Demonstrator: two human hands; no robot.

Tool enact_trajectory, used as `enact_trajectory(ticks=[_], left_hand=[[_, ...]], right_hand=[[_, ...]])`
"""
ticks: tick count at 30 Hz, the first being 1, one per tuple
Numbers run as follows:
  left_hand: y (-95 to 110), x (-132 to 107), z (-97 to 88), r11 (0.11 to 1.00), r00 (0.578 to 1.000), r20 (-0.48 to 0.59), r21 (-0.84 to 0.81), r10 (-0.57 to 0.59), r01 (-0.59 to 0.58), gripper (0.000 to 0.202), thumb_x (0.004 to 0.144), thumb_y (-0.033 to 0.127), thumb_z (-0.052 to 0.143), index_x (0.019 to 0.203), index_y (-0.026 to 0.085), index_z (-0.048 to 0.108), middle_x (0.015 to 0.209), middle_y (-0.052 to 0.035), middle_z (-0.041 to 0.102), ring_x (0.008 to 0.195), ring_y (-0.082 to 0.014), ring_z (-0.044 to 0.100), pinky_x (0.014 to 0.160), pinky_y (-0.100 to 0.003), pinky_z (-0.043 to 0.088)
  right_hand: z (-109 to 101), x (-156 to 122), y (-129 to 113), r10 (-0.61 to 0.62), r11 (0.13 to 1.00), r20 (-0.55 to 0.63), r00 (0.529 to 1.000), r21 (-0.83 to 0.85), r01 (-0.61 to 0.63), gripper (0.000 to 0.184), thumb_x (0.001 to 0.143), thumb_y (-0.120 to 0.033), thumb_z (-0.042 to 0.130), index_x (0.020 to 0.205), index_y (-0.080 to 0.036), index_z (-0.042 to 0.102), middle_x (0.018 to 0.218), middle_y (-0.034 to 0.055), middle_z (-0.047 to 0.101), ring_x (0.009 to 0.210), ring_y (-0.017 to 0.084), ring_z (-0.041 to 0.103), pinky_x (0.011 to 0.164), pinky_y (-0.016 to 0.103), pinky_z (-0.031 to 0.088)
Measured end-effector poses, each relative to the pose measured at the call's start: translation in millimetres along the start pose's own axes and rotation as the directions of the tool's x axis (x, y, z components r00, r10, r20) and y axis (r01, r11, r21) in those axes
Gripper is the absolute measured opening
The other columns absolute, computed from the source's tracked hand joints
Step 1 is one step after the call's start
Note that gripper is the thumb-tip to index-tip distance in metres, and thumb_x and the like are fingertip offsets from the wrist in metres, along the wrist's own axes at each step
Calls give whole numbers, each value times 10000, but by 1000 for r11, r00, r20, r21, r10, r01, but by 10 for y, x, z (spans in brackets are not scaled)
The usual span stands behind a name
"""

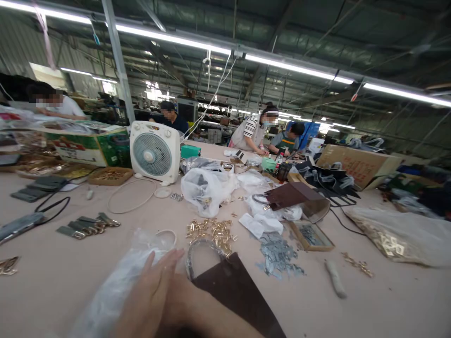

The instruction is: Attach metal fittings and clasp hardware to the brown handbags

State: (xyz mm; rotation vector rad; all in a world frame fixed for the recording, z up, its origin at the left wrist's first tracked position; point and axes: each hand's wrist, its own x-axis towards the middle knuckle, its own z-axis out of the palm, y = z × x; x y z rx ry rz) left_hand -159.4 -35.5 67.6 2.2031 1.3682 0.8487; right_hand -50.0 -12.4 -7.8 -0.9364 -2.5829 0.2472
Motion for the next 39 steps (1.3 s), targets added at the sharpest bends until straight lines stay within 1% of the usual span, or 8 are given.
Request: enact_trajectory(ticks=[4,8,10,15,22,31,36,39], left_hand=[[-122,101,84,999,999,4,23,35,-35,572,1053,492,261,1345,260,696,1430,-14,666,1424,-243,547,1314,-574,200],[-224,213,73,991,994,80,109,75,-83,537,1061,426,262,1267,260,729,1370,-25,712,1353,-229,611,1297,-548,258],[-241,233,46,973,982,152,184,112,-140,488,1058,401,304,1236,290,745,1352,-14,724,1345,-244,615,1284,-555,271],[-363,163,193,868,946,233,395,223,-302,471,1030,469,422,1277,229,743,1381,-106,700,1378,-350,575,1252,-616,270],[-705,-25,741,813,953,109,499,283,-299,773,986,687,445,1501,121,554,1595,-193,467,1497,-381,429,1235,-567,322],[-790,153,661,952,963,-122,225,238,-207,542,1035,446,473,1496,168,529,1610,-157,472,1481,-330,451,1252,-578,318],[-264,207,468,959,938,-334,-225,91,-173,423,982,373,584,1387,256,620,1494,-102,585,1405,-304,525,1220,-517,397],[122,319,409,831,984,-171,-553,-50,-54,359,970,381,612,1297,249,677,1342,-112,679,1188,-278,666,1028,-425,555]], right_hand=[[-351,-139,-6,-23,980,131,991,200,-4,320,784,-167,733,1103,-139,746,1174,114,781,1087,252,722,940,293,566],[-847,-405,136,202,890,-113,973,435,-134,224,924,-206,639,1100,-191,776,1078,34,806,950,169,748,874,232,550],[-1050,-562,311,403,849,-341,849,487,-207,209,974,-279,622,1092,-232,788,1065,16,806,956,165,742,908,255,542],[-1354,-1217,982,663,704,-692,285,446,-552,357,972,-384,548,1186,-182,750,1137,110,772,1006,238,706,916,358,546],[-1331,-2109,1468,715,276,-699,2,281,-919,458,770,-449,654,1100,-156,780,1108,193,743,1084,367,637,999,457,451],[-1167,-2059,1549,776,325,-630,35,351,-878,424,762,-523,669,1001,-193,786,918,108,736,882,297,637,815,385,478],[-1247,-1897,1593,744,501,-660,103,449,-740,531,803,-600,676,1128,-189,768,1095,103,731,1022,294,646,919,399,499],[-1251,-1817,1583,690,627,-711,134,495,-602,569,779,-618,729,1160,-197,765,1329,124,665,1228,311,593,1027,416,468]])
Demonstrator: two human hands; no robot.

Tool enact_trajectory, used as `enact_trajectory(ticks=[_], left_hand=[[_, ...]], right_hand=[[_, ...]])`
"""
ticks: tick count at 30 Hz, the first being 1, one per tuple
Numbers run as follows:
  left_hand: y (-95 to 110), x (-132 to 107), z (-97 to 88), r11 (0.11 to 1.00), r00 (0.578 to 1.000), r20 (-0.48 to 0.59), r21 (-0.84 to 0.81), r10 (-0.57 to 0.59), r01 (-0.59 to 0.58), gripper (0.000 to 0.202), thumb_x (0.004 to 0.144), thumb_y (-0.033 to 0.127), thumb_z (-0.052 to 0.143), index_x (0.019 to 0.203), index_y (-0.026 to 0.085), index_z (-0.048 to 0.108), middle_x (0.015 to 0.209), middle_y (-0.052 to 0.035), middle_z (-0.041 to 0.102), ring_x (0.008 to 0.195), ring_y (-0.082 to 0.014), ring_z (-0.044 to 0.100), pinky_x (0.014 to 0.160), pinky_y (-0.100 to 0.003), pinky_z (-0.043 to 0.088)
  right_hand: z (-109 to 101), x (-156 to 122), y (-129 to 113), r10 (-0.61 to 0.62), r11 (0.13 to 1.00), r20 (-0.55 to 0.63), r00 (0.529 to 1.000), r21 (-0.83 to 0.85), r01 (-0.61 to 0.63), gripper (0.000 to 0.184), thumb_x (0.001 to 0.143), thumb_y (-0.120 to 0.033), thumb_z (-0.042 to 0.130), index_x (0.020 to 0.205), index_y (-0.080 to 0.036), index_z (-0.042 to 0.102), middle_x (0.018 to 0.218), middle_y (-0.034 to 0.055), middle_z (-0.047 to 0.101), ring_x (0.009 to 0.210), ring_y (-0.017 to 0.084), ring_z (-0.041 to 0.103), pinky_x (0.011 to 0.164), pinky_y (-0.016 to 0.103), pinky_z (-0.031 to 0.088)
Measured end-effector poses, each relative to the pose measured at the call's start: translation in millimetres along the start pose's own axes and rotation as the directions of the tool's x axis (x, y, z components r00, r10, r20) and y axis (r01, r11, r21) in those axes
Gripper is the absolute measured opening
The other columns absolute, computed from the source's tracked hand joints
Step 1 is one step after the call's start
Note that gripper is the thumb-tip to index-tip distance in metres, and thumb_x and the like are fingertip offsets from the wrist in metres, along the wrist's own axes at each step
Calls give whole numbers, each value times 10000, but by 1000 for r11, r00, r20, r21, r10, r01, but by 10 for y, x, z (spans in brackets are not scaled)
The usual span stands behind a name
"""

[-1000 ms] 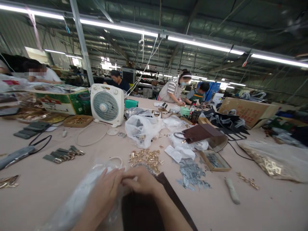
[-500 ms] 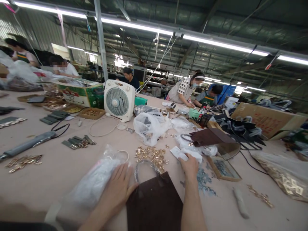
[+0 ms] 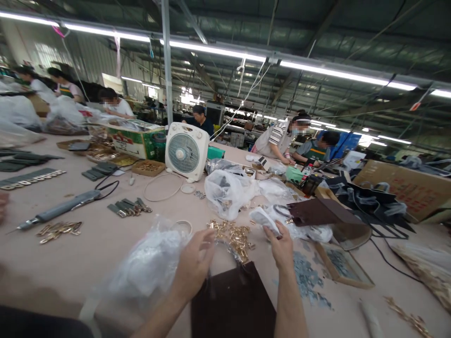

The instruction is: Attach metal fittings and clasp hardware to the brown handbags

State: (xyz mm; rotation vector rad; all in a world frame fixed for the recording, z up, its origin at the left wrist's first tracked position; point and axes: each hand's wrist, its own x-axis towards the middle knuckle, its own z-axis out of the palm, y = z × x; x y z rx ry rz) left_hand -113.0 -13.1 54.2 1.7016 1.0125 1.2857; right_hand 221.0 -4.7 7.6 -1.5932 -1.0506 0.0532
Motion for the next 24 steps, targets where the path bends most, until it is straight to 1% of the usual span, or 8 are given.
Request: enact_trajectory(ticks=[3,6,9,11,13,17,21,24], left_hand=[[159,128,203,963,979,131,-200,-158,182,348,925,376,673,1240,233,704,1275,-110,709,1118,-260,684,963,-379,568],[161,220,398,879,932,225,-327,-283,346,335,864,372,741,1148,195,726,1213,-127,727,1083,-263,686,907,-362,577],[155,294,615,702,844,333,-470,-420,535,514,785,435,844,1198,178,677,1288,-176,688,1082,-285,690,826,-354,598],[185,360,773,553,778,408,-548,-478,627,747,712,481,912,1334,228,586,1422,-192,607,1105,-305,692,807,-378,615],[226,442,918,452,750,430,-609,-503,652,843,695,488,928,1398,287,509,1471,-176,570,1113,-304,692,781,-384,627],[220,563,1033,374,746,305,-716,-592,589,518,802,349,841,1231,235,575,1206,-126,705,955,-242,716,706,-345,631],[101,501,884,388,729,193,-742,-657,546,380,818,255,786,1152,207,611,1096,-104,725,839,-217,712,725,-414,649],[65,376,749,433,753,178,-725,-634,536,389,793,267,807,1129,195,623,1086,-102,730,828,-214,716,718,-396,646]], right_hand=[[-16,-13,11,-30,999,-65,997,-35,28,579,780,-622,725,1138,-171,783,1421,167,612,1314,341,547,1067,435,441],[-88,-19,27,93,991,-111,989,-83,-103,645,768,-638,731,1165,-133,778,1224,177,724,1115,344,646,991,444,479],[-93,-55,-107,208,976,-45,977,68,-205,680,763,-632,761,1223,-131,753,1018,114,780,901,294,681,852,402,528],[-30,-118,-306,145,969,54,988,192,-153,609,793,-593,771,1219,-158,755,1033,86,783,911,275,687,841,377,540],[49,-192,-527,-11,965,218,976,259,-47,485,824,-535,780,1169,-194,776,1063,69,783,956,268,695,887,379,545],[54,-209,-690,-274,933,496,824,345,102,438,879,-467,755,1259,-249,740,1295,91,723,1193,295,664,1049,446,521],[-129,-32,-316,-246,969,227,942,26,247,815,819,-500,795,1541,-273,492,1618,115,450,1502,328,393,1239,548,318],[-150,37,40,-190,935,299,935,-234,265,997,684,-487,887,1566,-295,462,1657,106,388,1533,373,320,1246,590,261]])
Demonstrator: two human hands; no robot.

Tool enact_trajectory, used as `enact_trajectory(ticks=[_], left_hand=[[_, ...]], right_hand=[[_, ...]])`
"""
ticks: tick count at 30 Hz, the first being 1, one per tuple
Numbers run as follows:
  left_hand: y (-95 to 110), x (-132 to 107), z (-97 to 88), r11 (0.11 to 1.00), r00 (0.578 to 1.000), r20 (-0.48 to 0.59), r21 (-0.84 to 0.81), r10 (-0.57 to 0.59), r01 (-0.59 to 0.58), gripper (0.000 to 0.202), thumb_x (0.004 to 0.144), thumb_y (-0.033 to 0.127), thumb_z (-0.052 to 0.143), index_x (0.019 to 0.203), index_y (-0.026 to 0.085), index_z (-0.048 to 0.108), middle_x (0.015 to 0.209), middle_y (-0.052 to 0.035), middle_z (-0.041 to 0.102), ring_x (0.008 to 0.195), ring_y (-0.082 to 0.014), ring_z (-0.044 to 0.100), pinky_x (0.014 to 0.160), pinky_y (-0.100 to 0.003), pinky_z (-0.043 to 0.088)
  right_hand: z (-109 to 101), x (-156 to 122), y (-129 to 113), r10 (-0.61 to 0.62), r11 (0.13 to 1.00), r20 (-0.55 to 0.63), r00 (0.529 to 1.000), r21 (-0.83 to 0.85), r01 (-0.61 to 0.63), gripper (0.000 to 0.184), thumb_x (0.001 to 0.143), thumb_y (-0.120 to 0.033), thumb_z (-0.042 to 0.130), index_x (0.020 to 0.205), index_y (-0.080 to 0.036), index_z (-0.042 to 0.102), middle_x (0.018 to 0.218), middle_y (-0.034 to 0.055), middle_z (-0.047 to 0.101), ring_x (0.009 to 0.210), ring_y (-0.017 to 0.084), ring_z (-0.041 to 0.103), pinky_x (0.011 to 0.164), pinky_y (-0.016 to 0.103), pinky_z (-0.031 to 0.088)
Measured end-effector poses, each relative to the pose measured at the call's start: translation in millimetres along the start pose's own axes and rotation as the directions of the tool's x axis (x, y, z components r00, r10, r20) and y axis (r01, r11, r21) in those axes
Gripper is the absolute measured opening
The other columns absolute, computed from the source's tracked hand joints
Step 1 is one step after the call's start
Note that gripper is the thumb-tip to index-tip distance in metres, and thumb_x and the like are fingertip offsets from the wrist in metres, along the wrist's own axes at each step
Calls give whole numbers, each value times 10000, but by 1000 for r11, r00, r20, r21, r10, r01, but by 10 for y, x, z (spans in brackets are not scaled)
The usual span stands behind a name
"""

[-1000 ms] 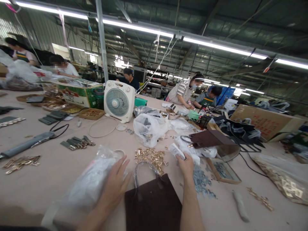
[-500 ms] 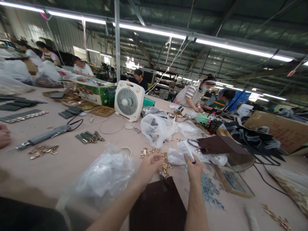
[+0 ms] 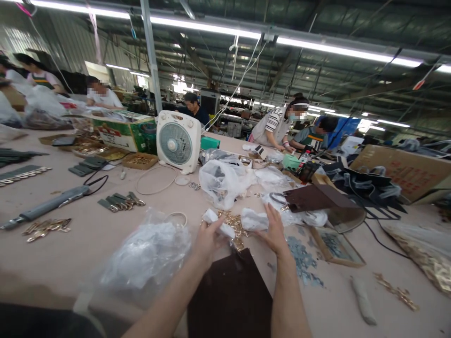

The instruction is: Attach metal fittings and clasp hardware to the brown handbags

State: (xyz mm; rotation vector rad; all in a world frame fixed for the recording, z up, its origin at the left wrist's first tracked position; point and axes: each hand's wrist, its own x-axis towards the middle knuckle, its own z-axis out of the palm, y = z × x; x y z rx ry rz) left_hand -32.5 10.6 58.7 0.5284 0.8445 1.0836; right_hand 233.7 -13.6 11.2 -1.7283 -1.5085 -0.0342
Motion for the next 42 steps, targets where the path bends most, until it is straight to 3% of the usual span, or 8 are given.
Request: enact_trajectory(ticks=[4,12,18,25,29,33,37,42], left_hand=[[-4,-118,-78,1000,1000,31,7,0,-1,374,805,291,807,1121,195,630,1124,-103,736,870,-214,729,737,-380,645],[-78,-159,-187,1000,1000,-3,-2,-11,11,270,865,265,766,1087,208,623,1155,-70,730,924,-192,728,834,-414,649],[-139,-209,-264,996,996,90,-83,-26,34,276,866,244,750,1120,197,652,1137,-63,727,958,-198,725,854,-403,650],[-215,-204,-299,973,993,114,-226,-25,50,402,712,130,755,1100,177,659,1034,-77,764,932,-233,737,829,-371,627],[-237,-204,-308,964,996,79,-265,41,-19,479,651,91,769,1113,171,671,1042,-86,773,1000,-256,726,921,-415,594],[-217,-223,-244,964,994,55,-256,93,-76,487,660,148,836,1123,181,686,1101,-92,770,1032,-261,718,912,-390,583],[-159,-148,-169,958,992,13,-262,126,-118,450,697,304,894,1082,148,719,1062,-105,774,935,-236,728,808,-320,582],[-118,-32,-143,958,989,-9,-247,145,-143,573,660,391,955,1105,134,702,1137,-140,760,961,-245,733,875,-347,592]], right_hand=[[184,-44,192,27,999,171,985,-31,-22,723,646,-455,901,1323,-291,709,1480,90,598,1412,369,480,1174,557,363],[256,-32,220,-12,1000,13,1000,-7,12,193,858,-331,725,1013,-251,806,1095,80,776,1061,270,669,1009,424,483],[56,15,329,46,994,-283,958,-80,-71,274,916,-297,552,1033,-199,780,1087,126,757,1085,288,617,1070,476,417],[-39,-221,643,258,906,-566,783,-140,-400,320,763,-214,533,932,-201,804,1249,216,700,1231,468,509,999,725,298],[-58,-68,211,104,952,-677,728,-143,-269,344,741,-242,633,1036,-216,809,1494,210,543,1396,485,408,1083,717,268],[-71,27,-706,-65,948,-153,986,301,109,503,862,-456,693,1326,-262,688,1362,125,649,1253,323,601,1079,543,471],[152,-97,-1279,-279,841,313,908,537,74,653,696,-471,896,1299,-288,724,1351,93,677,1214,326,629,1076,494,501],[479,-206,-1285,84,636,364,928,697,-331,411,823,-582,775,844,-172,787,809,66,760,770,272,696,727,389,573]])
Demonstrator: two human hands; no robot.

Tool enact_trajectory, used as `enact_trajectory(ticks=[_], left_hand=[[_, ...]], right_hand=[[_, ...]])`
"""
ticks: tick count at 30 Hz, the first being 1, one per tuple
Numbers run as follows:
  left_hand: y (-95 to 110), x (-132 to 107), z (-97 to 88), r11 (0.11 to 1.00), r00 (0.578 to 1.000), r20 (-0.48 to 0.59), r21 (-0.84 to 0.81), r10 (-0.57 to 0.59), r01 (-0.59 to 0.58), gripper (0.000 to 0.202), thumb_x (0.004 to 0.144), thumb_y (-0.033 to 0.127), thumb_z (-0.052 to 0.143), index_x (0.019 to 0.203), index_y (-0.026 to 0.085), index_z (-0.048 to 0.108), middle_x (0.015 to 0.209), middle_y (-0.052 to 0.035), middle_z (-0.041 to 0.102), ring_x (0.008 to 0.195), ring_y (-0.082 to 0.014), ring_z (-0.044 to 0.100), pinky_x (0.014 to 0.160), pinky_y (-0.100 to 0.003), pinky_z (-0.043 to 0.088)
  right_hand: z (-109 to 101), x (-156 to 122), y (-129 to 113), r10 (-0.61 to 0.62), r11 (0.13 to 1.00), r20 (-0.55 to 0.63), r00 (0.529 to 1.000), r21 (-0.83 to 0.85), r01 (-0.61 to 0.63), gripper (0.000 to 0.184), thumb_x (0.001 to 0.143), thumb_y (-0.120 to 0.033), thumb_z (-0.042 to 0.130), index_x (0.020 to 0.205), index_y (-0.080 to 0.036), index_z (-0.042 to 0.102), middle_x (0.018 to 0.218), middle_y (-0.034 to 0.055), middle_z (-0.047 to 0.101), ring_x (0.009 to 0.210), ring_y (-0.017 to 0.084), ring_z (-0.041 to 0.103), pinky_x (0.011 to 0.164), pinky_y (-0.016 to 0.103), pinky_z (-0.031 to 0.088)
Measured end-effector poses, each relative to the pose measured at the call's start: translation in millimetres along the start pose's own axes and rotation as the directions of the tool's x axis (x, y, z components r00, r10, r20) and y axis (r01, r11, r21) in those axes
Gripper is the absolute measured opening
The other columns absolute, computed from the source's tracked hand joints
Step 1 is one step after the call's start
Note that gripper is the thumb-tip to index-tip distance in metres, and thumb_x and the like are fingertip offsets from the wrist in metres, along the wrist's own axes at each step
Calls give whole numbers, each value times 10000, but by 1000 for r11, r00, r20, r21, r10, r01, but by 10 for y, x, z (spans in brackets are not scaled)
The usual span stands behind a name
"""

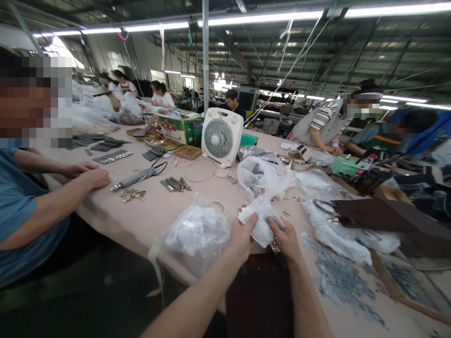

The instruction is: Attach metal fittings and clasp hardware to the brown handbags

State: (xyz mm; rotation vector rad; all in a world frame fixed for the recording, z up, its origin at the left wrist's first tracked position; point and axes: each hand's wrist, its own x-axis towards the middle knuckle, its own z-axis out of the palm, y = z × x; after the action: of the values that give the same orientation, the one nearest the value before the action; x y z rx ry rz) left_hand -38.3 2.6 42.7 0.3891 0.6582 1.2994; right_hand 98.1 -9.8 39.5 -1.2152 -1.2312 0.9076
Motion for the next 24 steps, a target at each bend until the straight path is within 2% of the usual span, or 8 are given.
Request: enact_trajectory(ticks=[2,5,7,10,13,17,21,24], left_hand=[[-7,16,14,999,999,-41,35,21,-19,639,684,416,945,1198,164,662,1209,-144,739,1046,-257,727,922,-351,587],[-11,24,53,993,998,-37,103,55,-51,851,666,412,965,1385,227,547,1276,-139,711,1147,-263,707,965,-335,570],[4,36,62,983,998,54,176,35,-44,968,632,394,986,1449,247,488,1260,-137,715,1136,-270,710,944,-340,576],[48,75,8,952,982,186,303,-23,-36,955,566,327,1009,1397,214,553,1180,-136,740,1052,-270,720,879,-338,584],[74,111,-69,919,977,203,394,-58,-27,931,506,216,1004,1352,205,614,1139,-117,747,976,-251,716,829,-319,575],[22,139,-23,940,971,213,339,-111,33,882,519,146,940,1338,217,622,1106,-89,753,917,-228,710,794,-313,568],[-62,209,165,967,998,35,247,47,-55,731,507,142,920,1184,172,646,1019,-90,757,871,-219,703,774,-303,557],[-94,282,297,931,976,-66,319,209,-177,716,508,156,932,1152,171,618,1019,-91,749,859,-209,693,747,-284,543]], right_hand=[[33,16,78,129,970,-37,991,214,-119,448,785,-600,808,880,-163,778,794,63,766,723,274,707,648,370,569],[82,16,106,177,898,-12,984,411,-157,465,761,-549,851,1014,-166,774,932,90,799,850,309,755,708,391,612],[82,8,89,186,866,-15,982,475,-156,487,772,-517,852,1100,-168,761,1035,111,801,952,326,761,764,409,633],[-18,27,73,202,843,-105,974,525,-119,537,813,-536,808,1220,-196,724,1211,107,770,1077,333,743,823,430,645],[-195,89,107,194,847,-249,949,530,-33,565,860,-582,734,1303,-236,677,1323,72,727,1139,322,726,857,453,645],[-385,161,180,195,868,-331,923,496,-5,510,848,-547,742,1246,-232,693,1198,64,775,1131,303,726,891,434,633],[-449,139,154,220,907,-264,939,410,-98,537,844,-611,726,1223,-232,685,1141,66,770,1001,256,745,793,351,631],[-384,85,84,190,963,-143,971,221,-155,572,794,-616,788,1207,-240,668,1064,50,757,933,236,732,756,328,623]])
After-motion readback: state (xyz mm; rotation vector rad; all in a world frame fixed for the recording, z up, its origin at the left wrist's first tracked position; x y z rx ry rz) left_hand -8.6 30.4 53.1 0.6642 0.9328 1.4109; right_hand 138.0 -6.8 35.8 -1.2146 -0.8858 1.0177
